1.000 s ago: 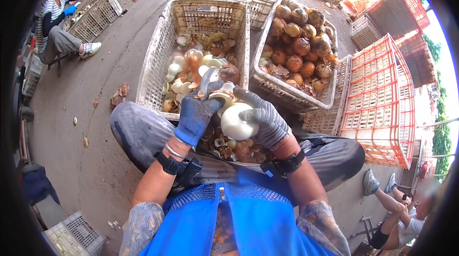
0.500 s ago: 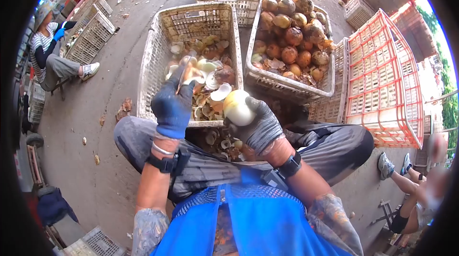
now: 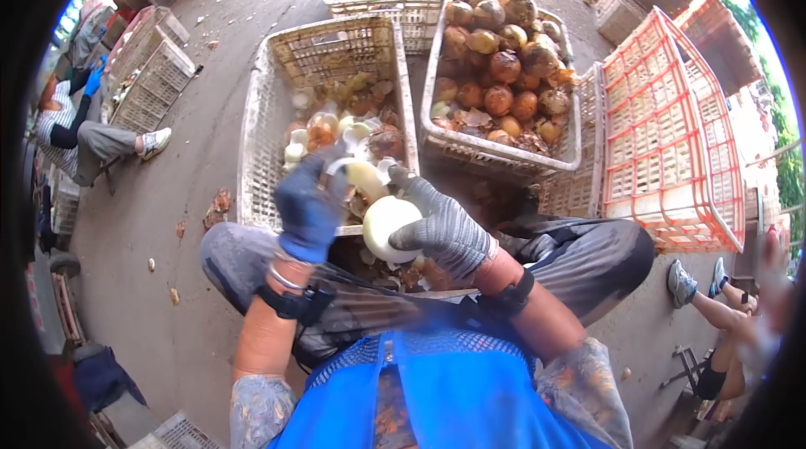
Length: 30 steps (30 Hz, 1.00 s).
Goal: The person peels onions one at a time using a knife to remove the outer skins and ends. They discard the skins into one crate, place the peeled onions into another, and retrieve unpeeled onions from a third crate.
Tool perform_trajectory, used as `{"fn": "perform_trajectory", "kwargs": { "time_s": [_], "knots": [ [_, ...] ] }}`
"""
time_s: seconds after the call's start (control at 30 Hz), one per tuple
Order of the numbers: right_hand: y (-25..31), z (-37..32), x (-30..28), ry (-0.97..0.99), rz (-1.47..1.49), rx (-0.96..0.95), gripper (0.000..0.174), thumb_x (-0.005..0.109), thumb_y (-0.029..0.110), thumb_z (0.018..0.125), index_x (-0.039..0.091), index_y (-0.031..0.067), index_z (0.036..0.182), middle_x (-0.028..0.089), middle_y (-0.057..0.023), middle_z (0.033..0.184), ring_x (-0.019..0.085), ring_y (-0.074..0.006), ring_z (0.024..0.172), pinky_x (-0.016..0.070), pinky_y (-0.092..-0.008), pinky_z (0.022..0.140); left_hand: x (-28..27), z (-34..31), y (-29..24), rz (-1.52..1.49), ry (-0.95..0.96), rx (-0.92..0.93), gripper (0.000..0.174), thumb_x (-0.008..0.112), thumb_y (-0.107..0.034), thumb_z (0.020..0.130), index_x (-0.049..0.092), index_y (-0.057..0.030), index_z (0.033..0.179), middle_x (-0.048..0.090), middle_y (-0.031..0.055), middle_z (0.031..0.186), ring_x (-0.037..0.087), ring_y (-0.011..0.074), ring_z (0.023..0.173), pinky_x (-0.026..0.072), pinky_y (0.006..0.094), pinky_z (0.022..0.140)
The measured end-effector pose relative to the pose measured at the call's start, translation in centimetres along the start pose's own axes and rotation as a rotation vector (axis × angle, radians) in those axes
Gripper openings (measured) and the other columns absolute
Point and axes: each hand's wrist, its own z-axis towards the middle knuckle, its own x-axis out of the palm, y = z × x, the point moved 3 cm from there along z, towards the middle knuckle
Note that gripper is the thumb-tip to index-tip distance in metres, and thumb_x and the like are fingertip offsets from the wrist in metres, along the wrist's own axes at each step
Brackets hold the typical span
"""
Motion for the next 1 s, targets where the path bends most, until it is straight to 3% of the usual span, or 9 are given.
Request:
{"fn": "perform_trajectory", "kwargs": {
  "time_s": [0.07,0.13,0.23,0.37,0.43,0.57,0.77,0.83,1.0],
  "knots": [
    [1.3,-1.1,-1.8,-0.143,-0.258,-0.085,0.104,0.087,0.022,0.064,0.041,-0.0029,0.155,0.061,-0.0087,0.134,0.057,-0.0170,0.121,0.0435,-0.0327,0.109,-1.1,2.1,3.6,0.322,0.135,-0.195,0.026,0.070,-0.021,0.089,0.076,-0.0057,0.109,0.074,0.0211,0.094,0.072,0.0398,0.080,0.0573,0.0451,0.070],
    [7.8,-5.4,-2.9,-0.382,-0.421,-0.159,0.100,0.087,0.024,0.067,0.043,-0.0023,0.154,0.061,-0.0100,0.130,0.062,-0.0208,0.115,0.0510,-0.0333,0.101,-2.4,2.4,6.9,0.417,0.185,-0.332,0.060,0.070,-0.022,0.085,0.060,-0.0154,0.143,0.075,0.0195,0.099,0.072,0.0402,0.082,0.0566,0.0481,0.074],
    [16.1,-12.8,-9.1,-0.932,-0.781,-0.802,0.082,0.083,0.016,0.081,0.046,0.0020,0.153,0.059,-0.0121,0.134,0.063,-0.0219,0.116,0.0562,-0.0352,0.096,-3.7,0.8,8.0,0.366,0.201,-0.410,0.058,0.070,-0.017,0.083,0.063,-0.0117,0.141,0.073,0.0227,0.113,0.074,0.0388,0.096,0.0584,0.0446,0.083],
    [24.9,-19.8,-19.0,-1.548,-2.107,-0.466,0.073,0.081,0.017,0.088,0.048,0.0021,0.151,0.058,-0.0130,0.141,0.056,-0.0197,0.127,0.0482,-0.0371,0.107,-4.9,-1.7,7.5,0.312,0.409,-0.421,0.050,0.068,-0.013,0.082,0.069,-0.0057,0.131,0.074,0.0227,0.112,0.074,0.0369,0.097,0.0587,0.0424,0.086],
    [23.7,-18.0,-18.9,-1.437,-1.573,-0.744,0.068,0.084,0.019,0.086,0.055,0.0024,0.146,0.060,-0.0196,0.140,0.060,-0.0256,0.126,0.0491,-0.0343,0.106,-5.0,-2.0,7.0,0.257,0.459,-0.462,0.047,0.067,-0.012,0.081,0.071,-0.0040,0.127,0.074,0.0228,0.111,0.074,0.0362,0.096,0.0588,0.0419,0.087],
    [18.8,-6.2,-18.6,-0.933,-0.815,-0.515,0.063,0.083,0.014,0.085,0.060,0.0022,0.143,0.068,-0.0147,0.129,0.066,-0.0220,0.113,0.0521,-0.0317,0.100,-3.6,-0.8,6.1,0.191,0.461,-0.505,0.042,0.068,-0.011,0.081,0.074,-0.0018,0.122,0.077,0.0201,0.107,0.076,0.0307,0.092,0.0590,0.0385,0.085],
    [16.0,12.1,-22.3,-0.772,-1.294,-0.279,0.058,0.084,0.017,0.081,0.065,0.0010,0.133,0.074,-0.0135,0.115,0.068,-0.0188,0.107,0.0543,-0.0325,0.092,1.3,2.6,5.1,-0.182,0.317,-0.426,0.039,0.073,-0.010,0.084,0.074,-0.0004,0.123,0.079,0.0145,0.101,0.072,0.0160,0.079,0.0578,0.0312,0.074],
    [16.6,16.8,-23.3,-0.797,-1.518,-0.327,0.061,0.085,0.025,0.078,0.066,0.0037,0.132,0.072,-0.0223,0.116,0.069,-0.0343,0.110,0.0534,-0.0394,0.097,2.4,2.2,6.1,-0.230,0.366,-0.489,0.037,0.074,-0.011,0.087,0.074,-0.0007,0.122,0.078,0.0160,0.100,0.072,0.0160,0.078,0.0579,0.0306,0.072],
    [19.3,26.3,-24.4,-0.676,-1.757,-0.257,0.047,0.076,0.021,0.080,0.068,0.0071,0.124,0.067,-0.0235,0.124,0.065,-0.0397,0.116,0.0526,-0.0451,0.100,3.2,2.5,7.4,-0.184,0.424,-0.507,0.038,0.074,-0.007,0.084,0.074,0.0014,0.121,0.079,0.0166,0.103,0.077,0.0194,0.085,0.0607,0.0310,0.075]
  ]
}}
